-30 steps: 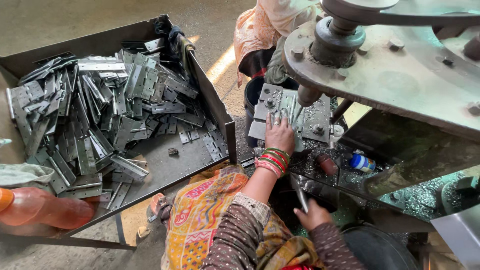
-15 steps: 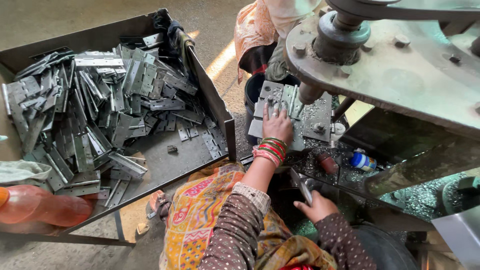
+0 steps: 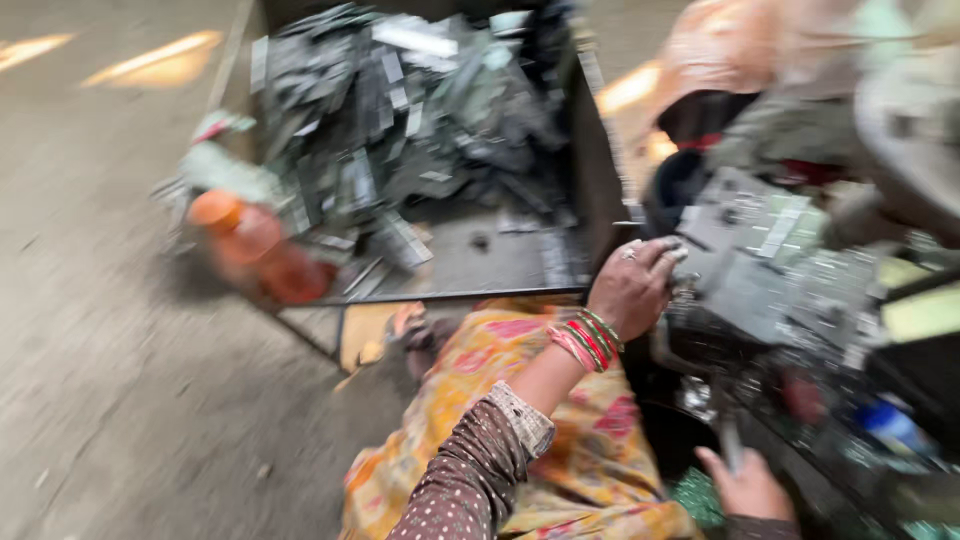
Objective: The person repeatedly picks up metal hinge pieces from a bin, places them into a manual punching machine, and operates the lever to punch holes. The processed pieces are returned to the bin. The task is performed one at a time in a repetitive cycle.
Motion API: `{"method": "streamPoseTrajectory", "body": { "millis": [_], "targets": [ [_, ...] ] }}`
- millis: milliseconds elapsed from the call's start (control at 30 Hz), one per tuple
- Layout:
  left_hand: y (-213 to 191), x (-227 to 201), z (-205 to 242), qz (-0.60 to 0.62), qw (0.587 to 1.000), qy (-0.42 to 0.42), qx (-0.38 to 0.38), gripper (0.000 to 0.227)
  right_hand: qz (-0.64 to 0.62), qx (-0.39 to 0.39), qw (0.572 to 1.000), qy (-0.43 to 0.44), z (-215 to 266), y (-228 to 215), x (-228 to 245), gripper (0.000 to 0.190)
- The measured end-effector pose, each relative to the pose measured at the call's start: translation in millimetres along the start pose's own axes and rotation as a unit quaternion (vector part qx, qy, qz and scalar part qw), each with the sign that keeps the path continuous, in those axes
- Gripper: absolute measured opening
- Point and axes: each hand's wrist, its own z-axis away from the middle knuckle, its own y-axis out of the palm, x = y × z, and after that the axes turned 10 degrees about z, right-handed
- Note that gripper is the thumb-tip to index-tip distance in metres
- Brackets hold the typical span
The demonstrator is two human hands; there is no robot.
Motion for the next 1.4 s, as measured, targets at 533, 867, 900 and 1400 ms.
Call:
{"method": "streamPoseTrajectory", "body": {
  "millis": [533, 867, 900, 1400],
  "targets": [
    [-120.1, 243.1, 158.5, -0.238, 0.755, -0.563, -0.239, 0.077, -0.131, -0.167, 0.972, -0.105, -74.6, 40.4, -53.4, 0.046],
    [-145.0, 230.3, 155.7, 0.196, 0.657, -0.55, -0.476, 0.049, -0.075, 0.057, 0.994, -0.055, -45.2, -19.5, -13.5, 0.046],
    [-147.9, 220.7, 149.6, 0.254, 0.66, -0.53, -0.468, 0.047, -0.057, 0.046, 0.996, -0.058, -34.8, -24.1, -8.1, 0.054],
    [22.7, -9.7, 4.9, 0.686, 0.554, -0.47, -0.043, 0.039, -0.021, -0.041, 0.999, -0.024, 25.0, -18.5, 35.7, 0.057]
  ]
}}
